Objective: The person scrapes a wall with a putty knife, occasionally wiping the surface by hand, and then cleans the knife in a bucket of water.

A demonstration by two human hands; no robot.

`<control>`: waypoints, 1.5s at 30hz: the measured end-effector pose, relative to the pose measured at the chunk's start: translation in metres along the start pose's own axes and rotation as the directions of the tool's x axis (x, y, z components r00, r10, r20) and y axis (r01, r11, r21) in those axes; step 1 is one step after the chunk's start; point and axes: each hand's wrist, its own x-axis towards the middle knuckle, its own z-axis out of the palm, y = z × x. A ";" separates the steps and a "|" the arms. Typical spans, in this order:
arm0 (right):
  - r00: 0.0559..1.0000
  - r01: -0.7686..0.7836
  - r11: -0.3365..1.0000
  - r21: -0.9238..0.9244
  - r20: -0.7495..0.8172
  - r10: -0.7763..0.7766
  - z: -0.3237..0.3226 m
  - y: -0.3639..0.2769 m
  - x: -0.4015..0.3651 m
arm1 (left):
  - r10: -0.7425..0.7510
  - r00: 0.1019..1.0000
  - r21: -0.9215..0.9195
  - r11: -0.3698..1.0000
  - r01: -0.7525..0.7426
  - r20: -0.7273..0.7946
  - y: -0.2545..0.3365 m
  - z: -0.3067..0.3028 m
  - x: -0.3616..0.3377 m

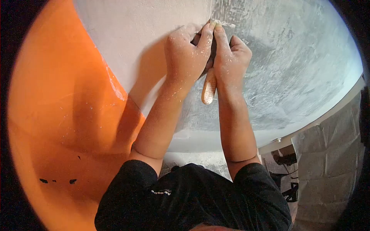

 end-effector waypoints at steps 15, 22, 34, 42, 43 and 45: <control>0.998 0.067 0.979 -0.193 0.019 -0.064 -0.004 0.000 0.011 | -0.032 0.999 0.007 0.999 0.032 -0.004 0.010 -0.001 0.008; 0.996 0.087 0.994 -0.061 -0.007 -0.087 0.000 0.006 0.014 | -0.024 0.999 -0.006 1.000 0.024 -0.021 0.018 -0.005 0.011; 0.990 0.141 0.986 -0.089 -0.016 -0.143 0.006 -0.001 0.020 | 0.049 0.999 0.108 0.993 -0.049 -0.005 0.021 -0.007 0.022; 0.995 0.099 0.991 -0.092 0.026 -0.097 0.011 -0.020 0.031 | -0.084 0.996 0.430 0.900 0.075 0.002 0.039 -0.013 0.035; 0.995 0.095 0.990 -0.102 0.027 -0.093 0.007 -0.012 0.027 | -0.027 1.000 0.305 0.952 0.023 0.007 0.030 -0.010 0.029; 0.996 0.088 0.990 -0.111 0.024 -0.086 0.005 -0.010 0.025 | 0.030 1.000 0.176 0.984 -0.031 0.008 0.024 -0.009 0.026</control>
